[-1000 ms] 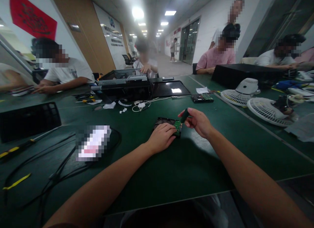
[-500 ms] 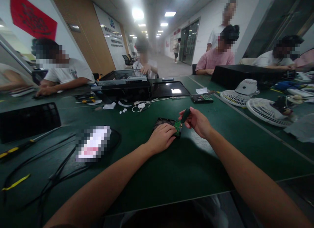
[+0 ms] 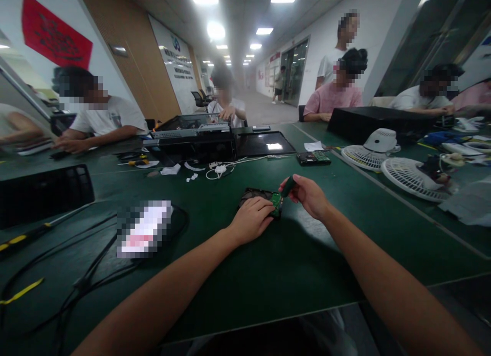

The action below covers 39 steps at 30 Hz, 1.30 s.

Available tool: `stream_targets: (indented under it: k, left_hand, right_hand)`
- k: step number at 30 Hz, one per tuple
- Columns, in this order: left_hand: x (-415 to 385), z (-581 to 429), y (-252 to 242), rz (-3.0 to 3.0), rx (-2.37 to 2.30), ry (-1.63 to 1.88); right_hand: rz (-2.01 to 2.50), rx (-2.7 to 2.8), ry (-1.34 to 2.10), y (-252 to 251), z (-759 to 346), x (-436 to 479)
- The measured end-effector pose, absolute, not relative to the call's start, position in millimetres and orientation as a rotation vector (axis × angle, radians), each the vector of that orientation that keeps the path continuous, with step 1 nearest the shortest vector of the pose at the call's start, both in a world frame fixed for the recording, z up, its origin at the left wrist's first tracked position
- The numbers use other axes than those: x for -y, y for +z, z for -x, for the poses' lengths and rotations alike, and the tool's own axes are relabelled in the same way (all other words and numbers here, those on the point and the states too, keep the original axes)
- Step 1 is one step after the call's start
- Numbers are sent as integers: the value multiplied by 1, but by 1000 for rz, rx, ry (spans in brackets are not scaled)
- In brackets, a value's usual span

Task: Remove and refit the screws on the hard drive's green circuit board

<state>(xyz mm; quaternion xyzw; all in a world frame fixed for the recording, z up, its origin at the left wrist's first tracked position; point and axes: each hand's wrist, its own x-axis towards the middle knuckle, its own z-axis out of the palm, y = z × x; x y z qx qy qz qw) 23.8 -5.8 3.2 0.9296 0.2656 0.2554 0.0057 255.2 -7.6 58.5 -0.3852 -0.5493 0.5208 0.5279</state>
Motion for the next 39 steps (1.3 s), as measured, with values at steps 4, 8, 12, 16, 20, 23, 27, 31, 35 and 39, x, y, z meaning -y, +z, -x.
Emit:
stream_targets:
  k: [4, 8, 12, 16, 20, 23, 27, 31, 35, 39]
  left_hand:
    - [6, -24, 4, -2915, -832, 803]
    - [6, -25, 3, -2916, -830, 813]
    - [5, -25, 1, -2917, -824, 813]
    - [5, -24, 2, -2913, -823, 822]
    - [6, -24, 4, -2914, -813, 827]
    - [7, -25, 4, -2912, -815, 835]
    - [6, -24, 2, -2917, -816, 833]
    - [4, -23, 0, -2919, -813, 824]
    - [4, -23, 0, -2916, -813, 818]
    - [5, -23, 1, -2909, -816, 816]
  right_hand:
    - [886, 1334, 1256, 58, -256, 8]
    - [868, 1348, 1288, 56, -261, 7]
    - [835, 1357, 1337, 57, -265, 5]
    - [830, 1421, 1361, 60, -268, 5]
    - [850, 1435, 1358, 61, -269, 6]
    - [873, 1411, 1348, 61, -269, 7]
    - [901, 1385, 1369, 63, -267, 9]
    - [899, 1372, 1421, 66, -266, 11]
    - [896, 1348, 1460, 67, -267, 11]
    - [865, 1323, 1505, 66, -268, 9]
